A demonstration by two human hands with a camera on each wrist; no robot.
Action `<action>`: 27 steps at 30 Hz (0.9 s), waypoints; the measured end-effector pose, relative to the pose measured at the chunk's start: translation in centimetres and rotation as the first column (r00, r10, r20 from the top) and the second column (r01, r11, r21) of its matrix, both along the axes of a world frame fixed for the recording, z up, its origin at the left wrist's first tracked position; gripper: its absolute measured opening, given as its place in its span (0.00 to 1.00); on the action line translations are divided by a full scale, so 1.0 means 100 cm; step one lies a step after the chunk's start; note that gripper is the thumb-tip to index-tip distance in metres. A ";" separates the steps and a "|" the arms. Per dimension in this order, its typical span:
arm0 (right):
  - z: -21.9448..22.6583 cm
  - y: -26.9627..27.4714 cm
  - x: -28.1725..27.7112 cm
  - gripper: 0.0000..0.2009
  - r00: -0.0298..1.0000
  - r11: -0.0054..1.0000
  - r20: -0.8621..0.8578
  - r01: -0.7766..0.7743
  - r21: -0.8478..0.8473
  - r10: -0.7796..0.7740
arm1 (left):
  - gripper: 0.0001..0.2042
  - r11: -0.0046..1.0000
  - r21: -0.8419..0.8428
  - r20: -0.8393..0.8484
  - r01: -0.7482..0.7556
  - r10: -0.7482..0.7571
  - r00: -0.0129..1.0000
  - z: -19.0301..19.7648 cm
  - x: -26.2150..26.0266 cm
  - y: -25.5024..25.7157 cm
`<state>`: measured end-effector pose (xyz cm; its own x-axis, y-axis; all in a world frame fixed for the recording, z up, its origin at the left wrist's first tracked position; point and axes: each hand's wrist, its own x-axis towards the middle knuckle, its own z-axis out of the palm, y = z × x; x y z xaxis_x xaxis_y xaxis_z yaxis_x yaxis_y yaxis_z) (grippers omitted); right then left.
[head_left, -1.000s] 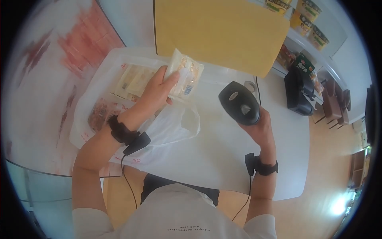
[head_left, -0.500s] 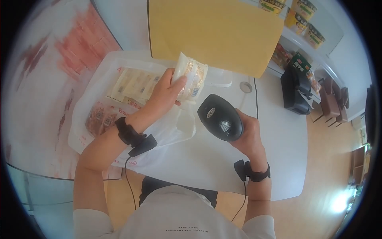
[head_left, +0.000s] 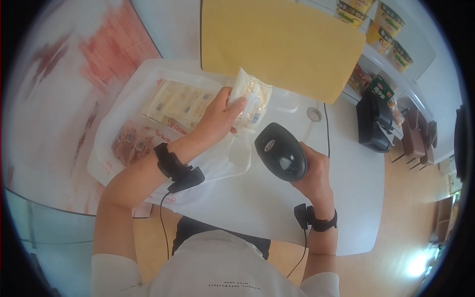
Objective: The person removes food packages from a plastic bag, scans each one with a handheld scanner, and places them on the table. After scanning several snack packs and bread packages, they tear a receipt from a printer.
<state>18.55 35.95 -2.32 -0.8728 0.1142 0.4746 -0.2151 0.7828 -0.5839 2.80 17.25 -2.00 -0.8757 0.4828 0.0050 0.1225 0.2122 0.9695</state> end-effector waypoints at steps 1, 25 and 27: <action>0.000 0.000 0.000 0.10 1.000 1.000 -0.006 0.006 -0.006 -0.006 | 0.22 1.000 -0.002 0.005 0.003 -0.003 1.000 0.001 0.000 -0.001; -0.072 0.090 -0.024 0.42 0.851 0.926 0.367 0.337 0.171 -0.377 | 0.29 0.968 -0.250 0.296 0.006 0.070 0.952 0.002 -0.101 -0.140; -0.070 0.091 -0.021 0.42 0.842 0.931 0.397 0.325 0.170 -0.366 | 0.31 0.882 -0.471 0.182 0.005 0.091 0.979 0.005 -0.109 -0.134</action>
<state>16.45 45.04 -9.28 -0.9023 0.4190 0.1012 0.3249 0.8154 -0.4791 -8.07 3.86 -1.54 -0.8559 0.3481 -0.3824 -0.0764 0.6462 0.7593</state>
